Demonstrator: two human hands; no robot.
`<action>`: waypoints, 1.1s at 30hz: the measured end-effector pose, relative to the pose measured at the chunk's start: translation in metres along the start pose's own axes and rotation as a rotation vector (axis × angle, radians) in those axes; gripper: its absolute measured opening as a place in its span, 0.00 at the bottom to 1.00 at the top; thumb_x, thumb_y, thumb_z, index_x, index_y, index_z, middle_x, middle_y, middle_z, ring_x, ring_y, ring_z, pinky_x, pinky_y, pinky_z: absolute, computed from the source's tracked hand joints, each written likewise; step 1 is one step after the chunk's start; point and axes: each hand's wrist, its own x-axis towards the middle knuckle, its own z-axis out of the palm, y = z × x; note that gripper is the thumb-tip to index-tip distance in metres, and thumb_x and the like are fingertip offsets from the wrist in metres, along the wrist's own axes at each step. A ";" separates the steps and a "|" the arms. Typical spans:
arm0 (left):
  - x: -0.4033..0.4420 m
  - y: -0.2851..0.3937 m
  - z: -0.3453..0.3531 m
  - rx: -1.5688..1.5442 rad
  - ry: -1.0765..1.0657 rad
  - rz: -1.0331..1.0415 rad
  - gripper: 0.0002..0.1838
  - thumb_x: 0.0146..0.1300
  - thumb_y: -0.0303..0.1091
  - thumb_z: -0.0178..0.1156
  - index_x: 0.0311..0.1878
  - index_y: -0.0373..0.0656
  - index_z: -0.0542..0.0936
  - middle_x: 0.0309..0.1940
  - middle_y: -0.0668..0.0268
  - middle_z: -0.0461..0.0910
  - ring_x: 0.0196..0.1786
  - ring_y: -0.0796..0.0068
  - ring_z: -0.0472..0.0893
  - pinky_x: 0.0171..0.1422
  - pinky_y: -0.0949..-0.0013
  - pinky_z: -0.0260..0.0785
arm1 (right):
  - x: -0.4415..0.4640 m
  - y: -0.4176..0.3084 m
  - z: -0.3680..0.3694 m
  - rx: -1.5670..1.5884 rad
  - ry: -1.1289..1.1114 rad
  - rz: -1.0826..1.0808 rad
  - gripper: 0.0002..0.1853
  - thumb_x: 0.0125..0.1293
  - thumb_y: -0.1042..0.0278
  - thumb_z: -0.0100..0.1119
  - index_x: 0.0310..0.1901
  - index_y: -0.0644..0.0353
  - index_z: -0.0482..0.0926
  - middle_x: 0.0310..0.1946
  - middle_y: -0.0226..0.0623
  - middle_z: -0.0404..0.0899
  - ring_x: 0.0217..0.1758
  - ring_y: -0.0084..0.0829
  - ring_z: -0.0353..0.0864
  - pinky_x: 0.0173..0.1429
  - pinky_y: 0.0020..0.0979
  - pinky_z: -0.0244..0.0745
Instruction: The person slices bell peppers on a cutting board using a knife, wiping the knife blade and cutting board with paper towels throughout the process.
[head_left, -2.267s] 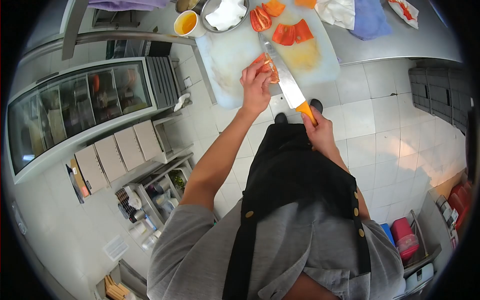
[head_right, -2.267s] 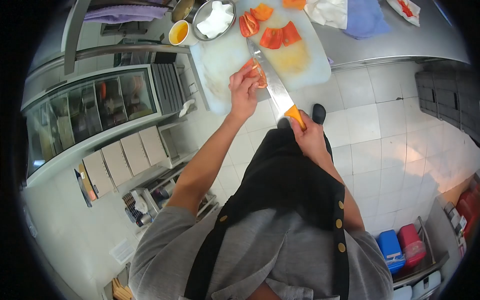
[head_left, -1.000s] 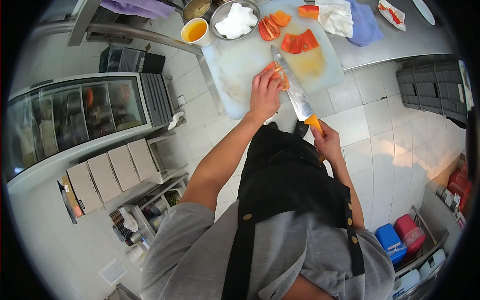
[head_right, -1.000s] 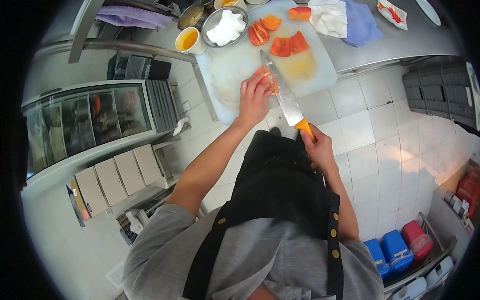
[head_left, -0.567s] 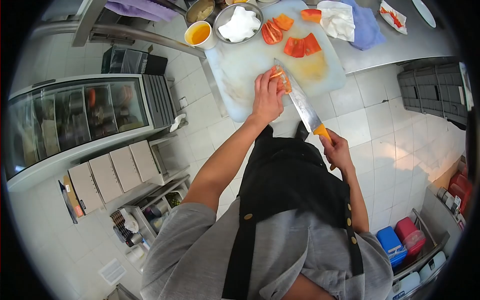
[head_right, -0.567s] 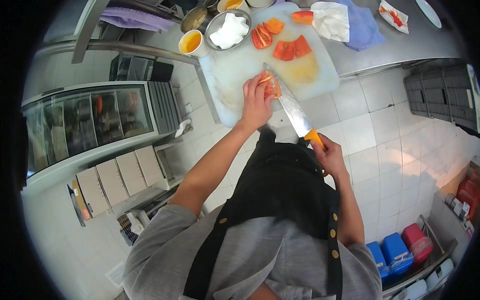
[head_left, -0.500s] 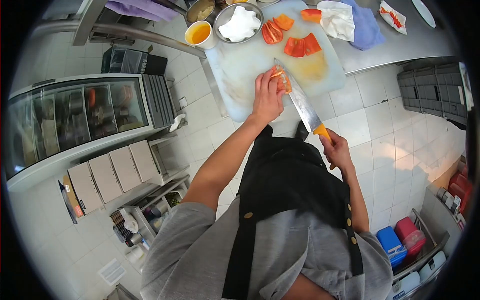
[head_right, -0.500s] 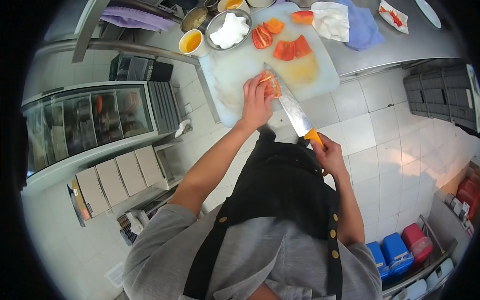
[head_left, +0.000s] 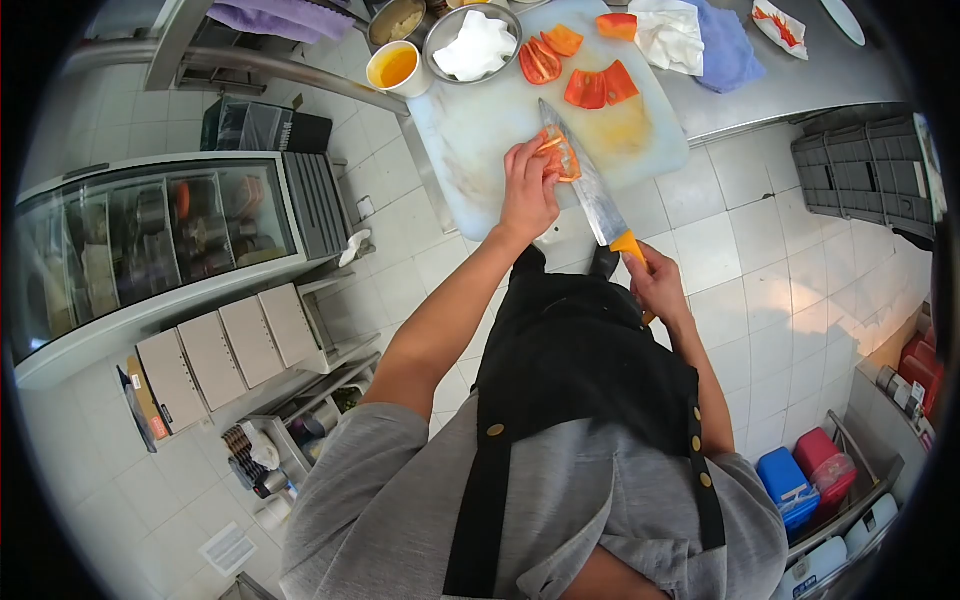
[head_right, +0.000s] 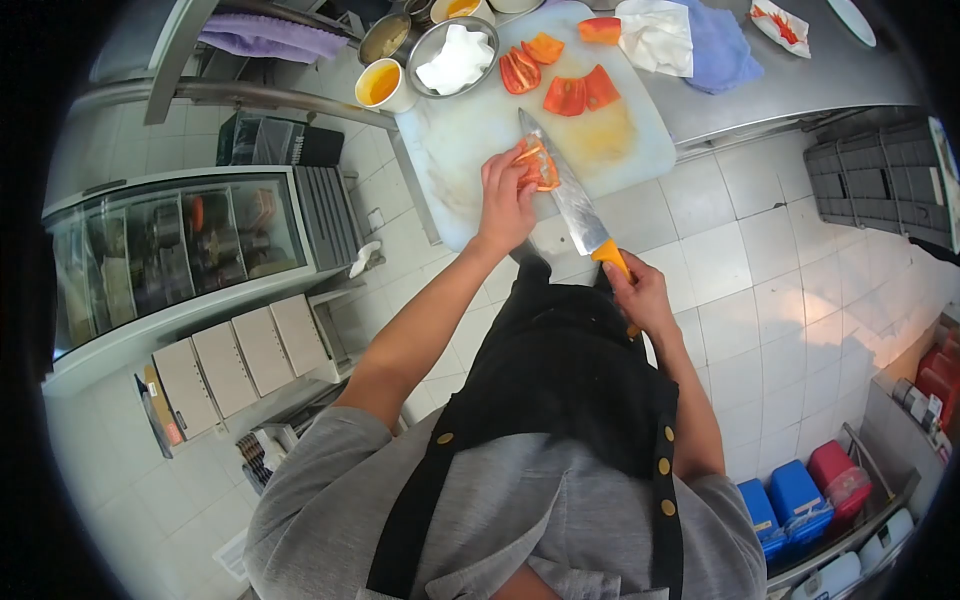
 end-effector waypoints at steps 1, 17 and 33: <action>0.000 0.001 0.000 0.002 0.001 0.006 0.18 0.55 0.17 0.62 0.49 0.35 0.72 0.69 0.50 0.67 0.64 0.42 0.66 0.71 0.49 0.61 | 0.000 -0.001 0.001 0.027 -0.011 0.014 0.18 0.74 0.61 0.60 0.58 0.61 0.81 0.17 0.22 0.69 0.15 0.13 0.65 0.20 0.21 0.61; 0.002 -0.004 -0.012 -0.006 0.059 0.013 0.15 0.56 0.18 0.62 0.48 0.35 0.76 0.61 0.51 0.71 0.61 0.46 0.70 0.66 0.51 0.67 | 0.013 0.005 0.035 -0.032 0.140 -0.105 0.14 0.73 0.60 0.61 0.51 0.61 0.82 0.18 0.25 0.71 0.19 0.16 0.64 0.25 0.25 0.62; 0.001 -0.004 -0.009 0.073 0.005 0.033 0.15 0.60 0.19 0.61 0.51 0.32 0.75 0.59 0.51 0.70 0.60 0.44 0.69 0.67 0.51 0.67 | -0.009 -0.009 0.014 -0.245 0.132 -0.173 0.17 0.70 0.61 0.63 0.55 0.62 0.81 0.25 0.44 0.81 0.25 0.29 0.78 0.36 0.33 0.75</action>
